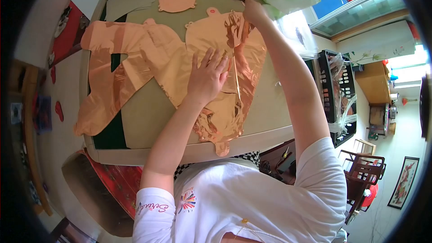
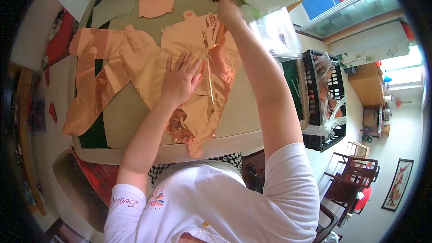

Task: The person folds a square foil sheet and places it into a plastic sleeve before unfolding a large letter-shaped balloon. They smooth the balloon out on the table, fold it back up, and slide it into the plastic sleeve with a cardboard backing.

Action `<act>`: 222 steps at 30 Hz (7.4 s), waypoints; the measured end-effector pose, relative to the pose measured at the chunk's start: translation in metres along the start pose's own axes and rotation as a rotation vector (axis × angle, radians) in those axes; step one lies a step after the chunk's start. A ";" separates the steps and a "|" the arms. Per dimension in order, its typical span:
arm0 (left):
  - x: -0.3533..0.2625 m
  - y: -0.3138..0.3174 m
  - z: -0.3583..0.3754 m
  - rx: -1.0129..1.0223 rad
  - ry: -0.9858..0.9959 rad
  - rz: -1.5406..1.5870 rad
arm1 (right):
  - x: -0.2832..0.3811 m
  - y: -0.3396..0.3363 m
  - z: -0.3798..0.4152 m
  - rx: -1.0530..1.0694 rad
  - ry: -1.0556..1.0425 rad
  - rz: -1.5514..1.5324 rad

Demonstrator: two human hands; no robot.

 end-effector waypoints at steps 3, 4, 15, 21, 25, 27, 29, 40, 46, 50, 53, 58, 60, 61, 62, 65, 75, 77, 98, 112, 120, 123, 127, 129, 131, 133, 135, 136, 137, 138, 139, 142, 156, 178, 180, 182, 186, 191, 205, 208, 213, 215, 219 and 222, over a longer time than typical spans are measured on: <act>0.000 0.000 0.000 -0.007 0.003 0.001 | 0.036 -0.006 0.013 0.115 -0.005 -0.418; 0.000 -0.001 -0.001 -0.010 -0.001 -0.006 | 0.051 -0.007 0.019 0.221 0.011 -0.882; 0.002 -0.006 0.000 -0.025 -0.016 0.076 | 0.014 0.020 0.155 -0.182 -0.380 -0.257; 0.001 -0.002 -0.001 -0.045 -0.001 0.036 | 0.049 0.012 0.183 -0.181 -0.444 -0.440; 0.001 0.006 -0.001 0.064 -0.003 0.060 | 0.042 0.020 0.152 -0.213 -0.297 -0.408; -0.001 0.002 -0.002 0.053 0.043 0.001 | 0.028 0.028 0.132 -0.236 -0.153 -0.478; -0.001 0.002 -0.002 0.019 0.031 -0.013 | 0.012 0.036 0.113 -0.178 -0.034 -0.474; 0.000 0.004 -0.002 0.060 0.016 -0.045 | 0.040 0.041 0.120 0.010 0.027 -0.374; 0.001 0.006 -0.001 0.056 -0.002 -0.013 | 0.043 0.006 0.143 -0.202 -0.213 -0.723; 0.001 0.006 -0.001 0.071 0.001 -0.023 | 0.023 0.017 0.169 -0.268 -0.374 -0.410; 0.002 0.007 -0.002 0.068 -0.006 -0.033 | 0.039 0.028 0.188 -0.177 -0.466 -0.342; 0.003 0.007 -0.002 0.050 -0.025 -0.047 | 0.050 0.026 0.192 -0.145 -0.499 -0.353; 0.003 0.007 -0.001 0.052 -0.023 -0.058 | 0.048 0.028 0.191 -0.114 -0.501 -0.354; 0.003 0.006 -0.001 0.049 -0.021 -0.050 | 0.048 0.029 0.191 -0.098 -0.500 -0.355; 0.003 0.005 -0.001 0.048 -0.017 -0.041 | 0.047 0.027 0.190 -0.106 -0.491 -0.377; 0.002 0.005 -0.002 0.047 -0.016 -0.039 | 0.051 0.024 0.185 -0.129 -0.473 -0.409; 0.003 0.003 -0.001 0.024 -0.012 -0.005 | 0.052 0.033 0.186 -0.100 -0.453 -0.338; 0.002 0.002 -0.002 0.024 -0.016 -0.011 | 0.053 0.030 0.186 -0.140 -0.455 -0.328; 0.019 -0.002 -0.065 -0.094 0.044 0.035 | 0.060 0.047 0.192 -0.078 -0.503 -0.202; 0.026 0.041 -0.107 0.020 0.089 -0.069 | 0.061 0.047 0.192 -0.063 -0.481 -0.221; 0.062 0.055 -0.134 -0.017 0.006 -0.182 | 0.059 0.046 0.192 -0.072 -0.461 -0.241; 0.050 0.029 -0.115 -0.043 -0.045 -0.078 | 0.059 0.046 0.191 -0.075 -0.469 -0.235; 0.017 0.022 -0.052 0.048 -0.057 -0.070 | 0.058 0.046 0.192 -0.099 -0.497 -0.232; 0.012 0.022 -0.032 0.016 -0.083 -0.022 | 0.058 0.046 0.192 -0.092 -0.489 -0.249; 0.012 0.020 -0.029 0.019 -0.068 0.007 | 0.058 0.046 0.191 -0.090 -0.500 -0.262; 0.013 0.020 -0.030 0.031 -0.063 0.011 | 0.056 0.045 0.188 -0.097 -0.526 -0.280; 0.013 0.023 -0.030 0.063 -0.065 -0.013 | 0.029 0.038 0.164 -0.025 -0.364 -0.410; 0.012 0.025 -0.030 0.080 -0.066 -0.024 | 0.013 0.034 0.150 0.012 -0.282 -0.473; 0.013 0.026 -0.030 0.089 -0.072 -0.023 | 0.002 0.018 0.138 -0.089 -0.280 -0.362; 0.013 0.026 -0.030 0.101 -0.077 -0.022 | -0.008 0.002 0.125 -0.189 -0.274 -0.253; 0.013 0.027 -0.029 0.113 -0.080 -0.022 | -0.024 0.002 0.108 -0.205 -0.254 -0.095; 0.013 0.027 -0.030 0.103 -0.087 -0.019 | -0.044 0.003 0.083 0.021 -0.074 -0.045; 0.012 0.029 -0.030 0.168 -0.086 -0.064 | -0.032 -0.013 0.120 0.068 0.078 -0.893; 0.015 0.030 -0.033 0.121 -0.066 -0.071 | -0.028 0.011 0.217 -0.309 -0.002 -0.845; 0.015 0.031 -0.033 0.119 -0.060 -0.065 | -0.030 0.011 0.217 -0.330 -0.005 -0.830; 0.016 0.030 -0.033 0.118 -0.057 -0.063 | -0.029 0.010 0.218 -0.350 -0.008 -0.846; 0.015 0.028 -0.034 0.098 -0.053 -0.060 | -0.029 0.009 0.216 -0.358 -0.007 -0.901; 0.015 0.025 -0.034 0.036 -0.050 -0.084 | 0.011 -0.012 0.219 -0.307 -0.141 -0.753; 0.021 0.012 -0.041 -0.098 -0.071 0.131 | 0.014 0.029 0.193 -0.096 -0.364 -0.213; 0.035 0.015 -0.034 -0.110 -0.179 0.339 | 0.036 0.035 0.203 0.000 -0.444 -0.228; 0.027 0.007 -0.033 -0.122 -0.132 0.158 | 0.044 0.037 0.210 0.078 -0.503 -0.174; 0.027 0.018 -0.038 -0.113 -0.123 0.094 | 0.044 0.038 0.210 0.090 -0.521 -0.151; 0.028 0.012 -0.038 -0.118 -0.161 0.142 | 0.045 0.037 0.211 0.093 -0.530 -0.174; 0.027 0.010 -0.039 -0.133 -0.151 0.130 | 0.045 0.037 0.211 0.091 -0.538 -0.180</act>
Point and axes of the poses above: each hand's wrist, its own z-axis away from the middle knuckle, its own y-axis out of the palm, x = y × z, the point moved 10 cm from there along -z, towards the middle knuckle, and after that the axes turned 15 degrees about -z, right-handed, at the moved point
